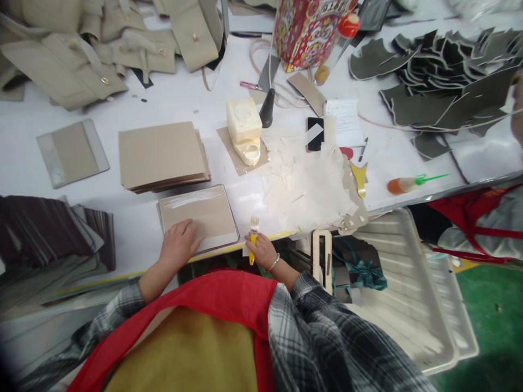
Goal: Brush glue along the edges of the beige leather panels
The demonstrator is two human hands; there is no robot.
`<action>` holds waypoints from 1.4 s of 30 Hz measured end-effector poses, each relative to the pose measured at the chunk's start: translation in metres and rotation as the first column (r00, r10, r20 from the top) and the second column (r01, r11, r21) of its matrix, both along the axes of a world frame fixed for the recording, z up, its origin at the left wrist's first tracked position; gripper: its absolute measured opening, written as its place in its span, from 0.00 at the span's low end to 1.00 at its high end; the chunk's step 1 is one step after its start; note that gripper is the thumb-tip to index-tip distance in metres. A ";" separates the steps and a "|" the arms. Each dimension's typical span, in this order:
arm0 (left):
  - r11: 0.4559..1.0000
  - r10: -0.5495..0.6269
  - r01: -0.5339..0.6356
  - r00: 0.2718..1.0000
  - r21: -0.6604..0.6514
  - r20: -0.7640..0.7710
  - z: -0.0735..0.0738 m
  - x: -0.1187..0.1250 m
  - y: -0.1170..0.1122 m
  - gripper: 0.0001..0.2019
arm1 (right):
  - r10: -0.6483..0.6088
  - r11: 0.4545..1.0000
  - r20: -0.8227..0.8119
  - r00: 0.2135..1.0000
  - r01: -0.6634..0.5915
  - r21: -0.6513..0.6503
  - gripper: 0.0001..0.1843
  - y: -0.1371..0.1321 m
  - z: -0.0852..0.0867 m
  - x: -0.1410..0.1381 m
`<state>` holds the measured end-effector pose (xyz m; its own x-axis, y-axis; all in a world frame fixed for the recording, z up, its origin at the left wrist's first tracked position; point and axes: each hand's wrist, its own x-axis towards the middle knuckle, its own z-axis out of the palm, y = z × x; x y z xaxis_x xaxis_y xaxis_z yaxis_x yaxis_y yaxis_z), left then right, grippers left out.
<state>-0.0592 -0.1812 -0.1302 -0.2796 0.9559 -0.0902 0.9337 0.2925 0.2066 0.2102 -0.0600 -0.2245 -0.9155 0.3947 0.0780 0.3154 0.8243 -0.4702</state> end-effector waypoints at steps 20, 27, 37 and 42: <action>0.925 0.340 -0.258 0.234 -0.279 0.911 0.012 0.001 0.028 0.16 | -0.698 0.689 -0.181 0.693 0.582 -0.431 0.19 0.053 0.108 -0.080; 0.662 0.508 -0.694 0.139 -0.282 0.850 -0.007 -0.069 0.016 0.17 | -0.540 0.825 -0.113 0.834 0.497 -0.270 0.16 0.061 0.074 -0.157; 0.650 0.604 -0.755 0.442 -0.088 0.663 -0.034 -0.114 0.030 0.15 | -0.451 0.891 -0.086 0.888 0.443 -0.096 0.16 0.080 0.043 -0.197; 0.646 0.652 -0.757 0.485 -0.093 0.583 -0.037 -0.117 0.032 0.16 | -0.470 0.882 -0.072 0.880 0.465 -0.073 0.17 0.084 0.040 -0.201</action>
